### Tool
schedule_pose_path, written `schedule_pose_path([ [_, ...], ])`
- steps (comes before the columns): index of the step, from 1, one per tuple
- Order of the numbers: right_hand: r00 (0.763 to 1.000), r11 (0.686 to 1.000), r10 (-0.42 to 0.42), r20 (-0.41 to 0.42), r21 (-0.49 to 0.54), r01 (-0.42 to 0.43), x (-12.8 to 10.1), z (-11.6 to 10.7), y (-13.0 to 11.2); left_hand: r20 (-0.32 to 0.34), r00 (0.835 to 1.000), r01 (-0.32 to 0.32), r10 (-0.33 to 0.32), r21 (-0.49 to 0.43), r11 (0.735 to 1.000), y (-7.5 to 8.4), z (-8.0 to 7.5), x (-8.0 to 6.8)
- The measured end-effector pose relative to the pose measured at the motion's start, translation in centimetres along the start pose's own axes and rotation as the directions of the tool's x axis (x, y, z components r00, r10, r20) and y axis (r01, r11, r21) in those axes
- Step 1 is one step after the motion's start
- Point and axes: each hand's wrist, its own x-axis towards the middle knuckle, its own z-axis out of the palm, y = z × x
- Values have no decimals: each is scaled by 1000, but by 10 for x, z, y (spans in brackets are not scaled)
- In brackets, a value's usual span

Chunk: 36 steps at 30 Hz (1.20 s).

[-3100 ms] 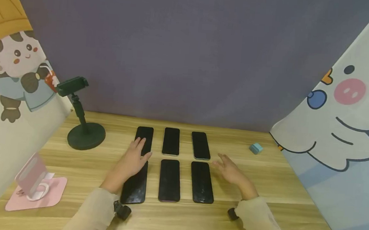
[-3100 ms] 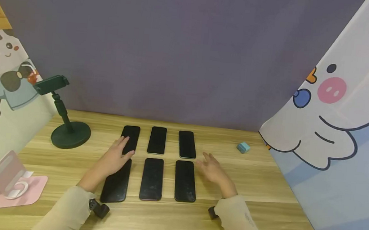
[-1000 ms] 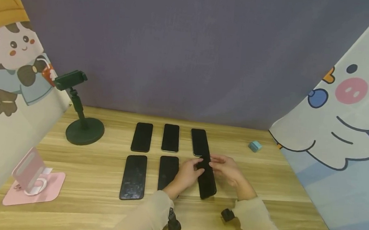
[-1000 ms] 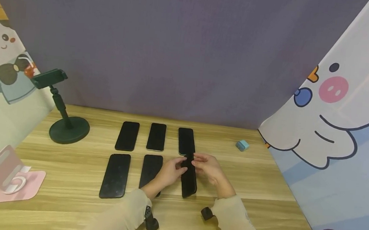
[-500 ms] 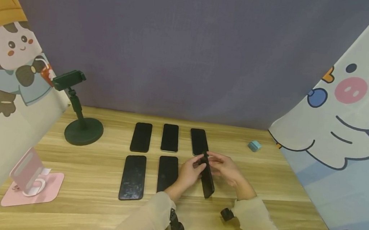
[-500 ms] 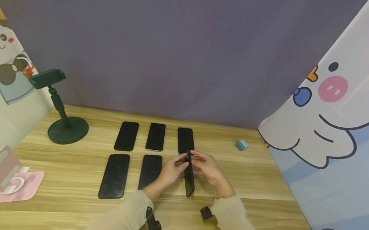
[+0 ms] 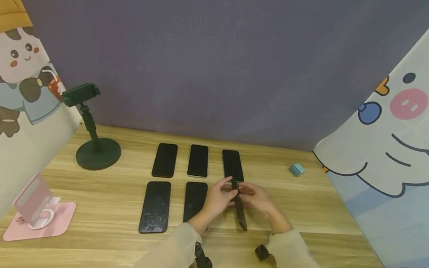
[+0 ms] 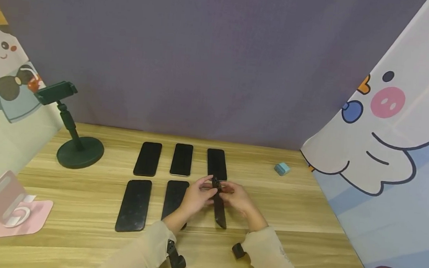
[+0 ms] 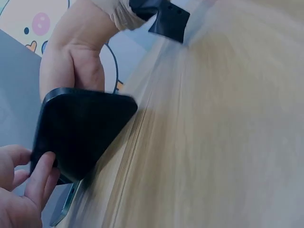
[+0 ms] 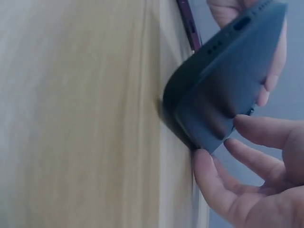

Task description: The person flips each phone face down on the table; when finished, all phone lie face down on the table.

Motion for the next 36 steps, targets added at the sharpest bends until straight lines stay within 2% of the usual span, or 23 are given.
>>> schedule_pose_path([
  [4, 999, 999, 39, -7, -11, -39, 0, -1, 3, -2, 1000, 3, -3, 132, 991, 2, -4, 1],
  [7, 996, 996, 73, -42, -47, -75, 1, -1, 5, 4, 1000, -4, 3, 244, 970, 3, -7, 1],
  [10, 992, 991, 98, -80, -83, -104, 2, -1, 7, 6, 1000, -14, 12, 363, 932, 2, -9, 1],
  [13, 989, 986, 107, -97, -114, -118, 5, -1, 9, 1, 1000, -12, 13, 481, 877, 1, -10, 1],
  [16, 989, 980, 109, -104, -155, -125, 6, 0, 7, 1, 1000, -18, 21, 554, 832, 1, -10, 1],
  [19, 987, 971, 118, -110, -196, -138, 6, 1, 4, -3, 1000, -15, 21, 590, 808, 1, -10, 2],
  [31, 982, 955, 132, -137, -248, -163, 8, 2, 2, -1, 1000, 17, -21, 632, 774, 2, -8, 3],
  [36, 979, 948, 141, -146, -265, -176, 7, 2, 1, 7, 1000, 12, -23, 658, 753, 3, -7, 1],
])
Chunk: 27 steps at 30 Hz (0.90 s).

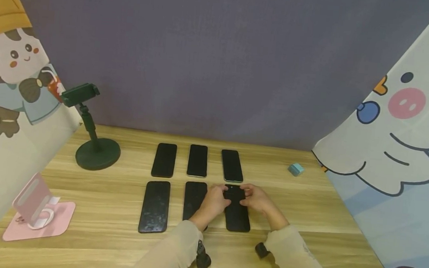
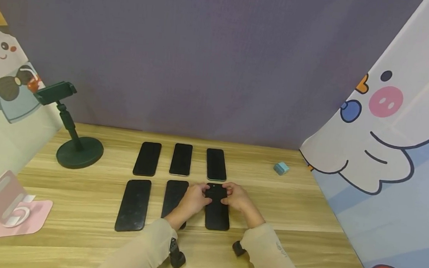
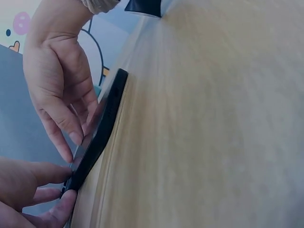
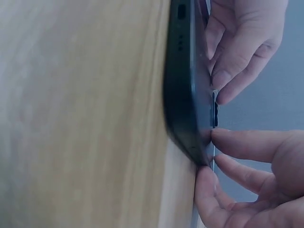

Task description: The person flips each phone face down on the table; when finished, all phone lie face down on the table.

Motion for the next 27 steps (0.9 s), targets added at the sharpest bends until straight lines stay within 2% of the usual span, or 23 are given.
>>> schedule_pose_path([
  [3, 1000, 1000, 7, -6, -21, -7, 0, 0, -2, 24, 1000, -13, 13, 9, 1000, -1, -3, -1],
  [6, 1000, 993, -22, -13, -115, 21, 1, 1, -8, 48, 998, -35, 35, -1, 999, -4, -11, -4],
  [11, 997, 965, -81, 7, -249, 81, -1, 9, -28, 22, 996, -86, 86, -4, 996, -14, -41, -9],
  [14, 995, 970, -100, 30, -222, 104, -1, 21, -40, -28, 996, -83, 84, 33, 996, -22, -63, -11],
  [19, 991, 978, -127, 37, -162, 131, 1, 43, -54, -63, 998, -4, 9, 72, 997, -36, -89, -18],
  [23, 990, 980, -131, 45, -143, 136, 6, 59, -60, -43, 998, 46, -44, 67, 997, -45, -101, -22],
  [27, 990, 986, -119, 76, -105, 126, 11, 71, -64, -15, 998, 70, -69, 96, 993, -51, -103, -21],
])
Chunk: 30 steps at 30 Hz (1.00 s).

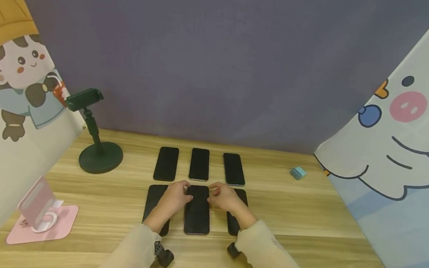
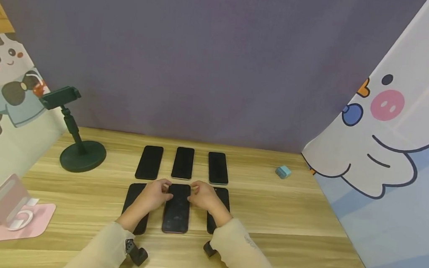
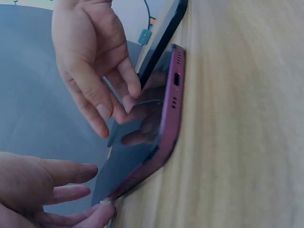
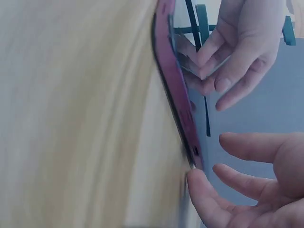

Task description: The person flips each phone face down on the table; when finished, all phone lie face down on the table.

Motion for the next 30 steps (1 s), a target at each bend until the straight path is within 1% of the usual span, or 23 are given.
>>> schedule_pose_path([
  [2, 1000, 1000, 6, 15, 30, -7, 2, 5, -2, 15, 1000, 17, -17, 12, 1000, -3, 2, 1],
  [5, 999, 996, 17, 27, 91, -19, 5, 12, -5, 3, 1000, 26, -26, 32, 999, -5, 5, 3],
  [8, 999, 992, 42, 20, 116, -44, 7, 16, -7, -16, 1000, 10, -9, 43, 999, -6, 7, 4],
  [13, 997, 991, 75, -2, 110, -74, 8, 17, -9, -25, 1000, -17, 18, 53, 998, -5, 8, 3],
  [17, 996, 986, 88, -5, 144, -87, 8, 17, -7, -22, 1000, -17, 18, 46, 999, -5, 8, 2],
  [20, 997, 980, 83, -6, 184, -80, 7, 16, -5, -22, 999, -22, 23, 35, 999, -5, 9, 3],
  [26, 999, 949, 38, 2, 312, -36, 5, 9, 0, -37, 998, -46, 47, 18, 999, -5, 11, 2],
  [30, 1000, 921, 19, -15, 389, -12, 5, 5, 2, -59, 994, -90, 90, 4, 996, -4, 14, -1],
])
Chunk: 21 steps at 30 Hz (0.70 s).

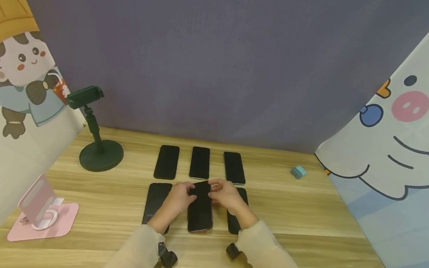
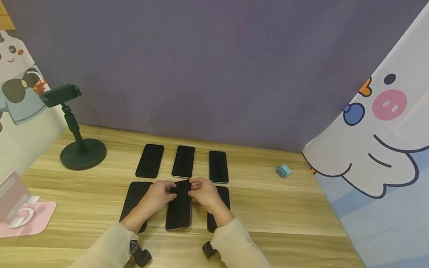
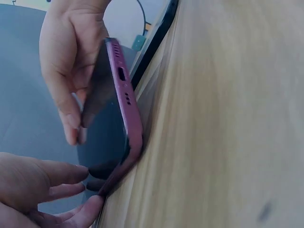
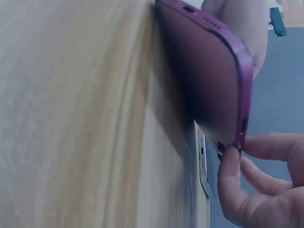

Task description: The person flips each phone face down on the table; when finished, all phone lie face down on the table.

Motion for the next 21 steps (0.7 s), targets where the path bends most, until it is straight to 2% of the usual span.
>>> schedule_pose_path([
  [6, 1000, 985, -2, 10, 172, 1, -2, -9, 0, -42, 998, -46, 45, -28, 999, 2, 8, -1],
  [11, 997, 963, -22, 77, 268, 1, -4, -14, -2, -63, 995, -82, 75, -123, 989, 3, 14, -1],
  [14, 992, 954, -42, 116, 300, 5, -5, -16, -2, -54, 996, -85, 75, -227, 970, 5, 18, -1],
  [17, 988, 950, -61, 143, 312, 14, -6, -18, -3, -41, 998, -68, 57, -337, 939, 7, 20, -1],
  [21, 983, 952, -83, 164, 305, 30, -7, -19, -4, -35, 999, -26, 12, -425, 905, 11, 21, -2],
])
